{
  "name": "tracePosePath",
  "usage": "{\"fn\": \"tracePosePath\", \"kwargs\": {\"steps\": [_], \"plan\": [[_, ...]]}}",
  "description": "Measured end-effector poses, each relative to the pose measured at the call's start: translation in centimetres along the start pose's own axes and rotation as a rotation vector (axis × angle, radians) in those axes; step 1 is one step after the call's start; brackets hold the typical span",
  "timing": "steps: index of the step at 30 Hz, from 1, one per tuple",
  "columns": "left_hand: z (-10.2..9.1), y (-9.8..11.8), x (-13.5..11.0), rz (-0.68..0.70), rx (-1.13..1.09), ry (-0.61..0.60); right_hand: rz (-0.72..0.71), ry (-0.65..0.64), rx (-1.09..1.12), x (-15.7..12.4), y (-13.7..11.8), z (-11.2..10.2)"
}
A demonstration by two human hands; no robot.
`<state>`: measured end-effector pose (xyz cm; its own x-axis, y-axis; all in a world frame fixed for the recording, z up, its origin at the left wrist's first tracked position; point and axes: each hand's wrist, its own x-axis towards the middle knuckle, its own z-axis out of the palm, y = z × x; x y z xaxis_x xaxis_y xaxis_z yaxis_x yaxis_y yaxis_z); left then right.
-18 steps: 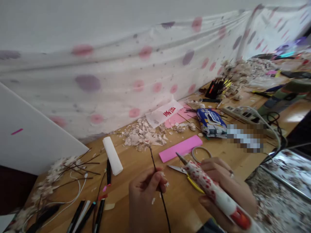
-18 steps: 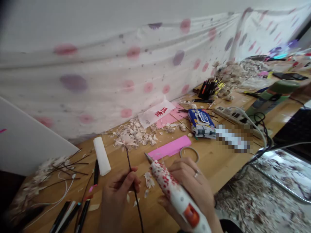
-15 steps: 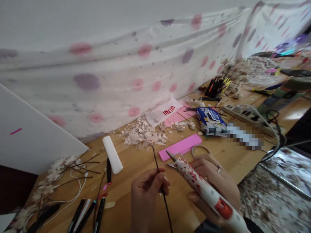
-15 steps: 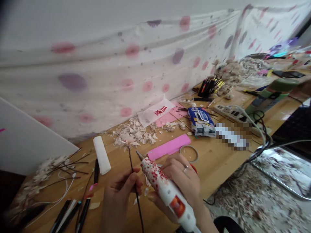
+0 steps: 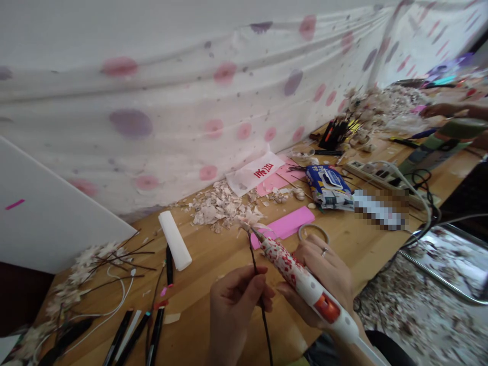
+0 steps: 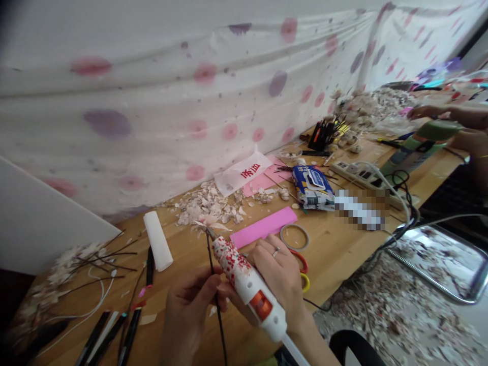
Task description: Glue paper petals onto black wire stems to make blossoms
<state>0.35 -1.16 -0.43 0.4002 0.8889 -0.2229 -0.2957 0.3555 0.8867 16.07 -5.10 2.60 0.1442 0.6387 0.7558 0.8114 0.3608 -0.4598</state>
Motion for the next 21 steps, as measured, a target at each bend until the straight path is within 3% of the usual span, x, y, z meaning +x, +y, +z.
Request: {"fn": "tracePosePath", "kwargs": {"steps": [21], "plan": [[-0.34,0.08,-0.54,0.013,-0.057,-0.018,-0.033,-0.039,-0.078,-0.67,0.25,0.21]]}}
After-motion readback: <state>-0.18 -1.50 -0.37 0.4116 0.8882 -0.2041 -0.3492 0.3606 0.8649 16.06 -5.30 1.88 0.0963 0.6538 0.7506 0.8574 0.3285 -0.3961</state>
